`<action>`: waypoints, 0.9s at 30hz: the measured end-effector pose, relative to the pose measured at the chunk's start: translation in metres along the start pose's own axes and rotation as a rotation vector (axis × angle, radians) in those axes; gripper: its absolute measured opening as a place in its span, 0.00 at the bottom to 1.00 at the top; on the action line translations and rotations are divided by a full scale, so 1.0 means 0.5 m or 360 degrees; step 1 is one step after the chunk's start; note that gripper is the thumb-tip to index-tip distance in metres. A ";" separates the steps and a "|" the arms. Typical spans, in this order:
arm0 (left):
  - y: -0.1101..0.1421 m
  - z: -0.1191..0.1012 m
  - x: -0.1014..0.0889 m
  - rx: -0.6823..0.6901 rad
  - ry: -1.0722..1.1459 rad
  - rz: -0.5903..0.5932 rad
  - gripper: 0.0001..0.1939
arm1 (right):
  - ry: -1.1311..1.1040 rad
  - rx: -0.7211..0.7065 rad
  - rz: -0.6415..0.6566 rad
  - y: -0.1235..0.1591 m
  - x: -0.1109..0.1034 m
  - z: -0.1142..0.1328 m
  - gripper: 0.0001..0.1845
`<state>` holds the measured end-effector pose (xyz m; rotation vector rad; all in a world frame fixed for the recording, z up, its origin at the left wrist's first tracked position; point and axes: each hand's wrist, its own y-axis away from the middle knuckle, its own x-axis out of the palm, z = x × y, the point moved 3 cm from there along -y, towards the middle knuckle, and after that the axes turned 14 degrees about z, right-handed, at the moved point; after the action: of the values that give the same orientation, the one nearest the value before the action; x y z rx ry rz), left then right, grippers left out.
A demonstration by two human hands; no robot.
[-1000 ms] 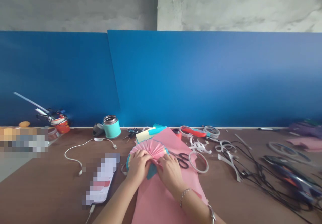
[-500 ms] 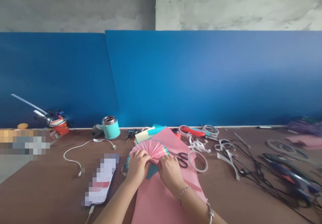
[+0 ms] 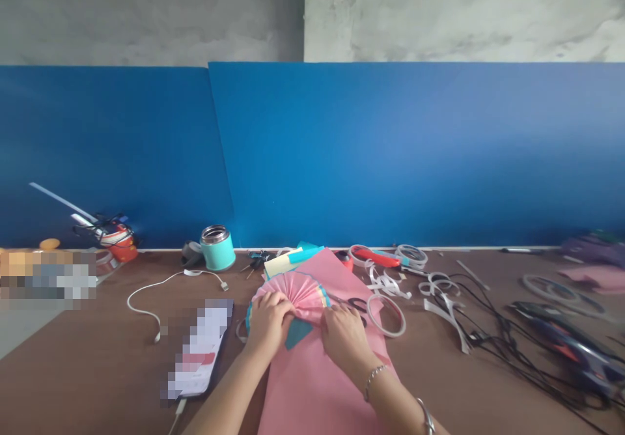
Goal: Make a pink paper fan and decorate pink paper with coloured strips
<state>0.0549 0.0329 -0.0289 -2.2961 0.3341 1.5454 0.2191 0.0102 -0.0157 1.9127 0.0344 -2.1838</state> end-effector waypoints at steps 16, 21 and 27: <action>0.042 0.006 -0.074 -0.0622 -0.0072 0.0318 0.11 | -0.0175 -0.0039 -0.0590 -0.002 -0.003 0.000 0.08; 0.041 0.003 -0.070 -0.0656 -0.0095 0.0295 0.06 | -0.0192 -0.0069 -0.0713 0.001 -0.005 0.001 0.09; 0.037 0.010 -0.063 -0.0659 -0.0049 0.0213 0.07 | -0.0209 -0.0126 -0.0755 0.003 -0.003 0.007 0.09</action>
<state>0.0317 0.0179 -0.0045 -2.5976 0.1733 1.8601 0.2161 0.0086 -0.0134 1.8560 0.5988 -2.5487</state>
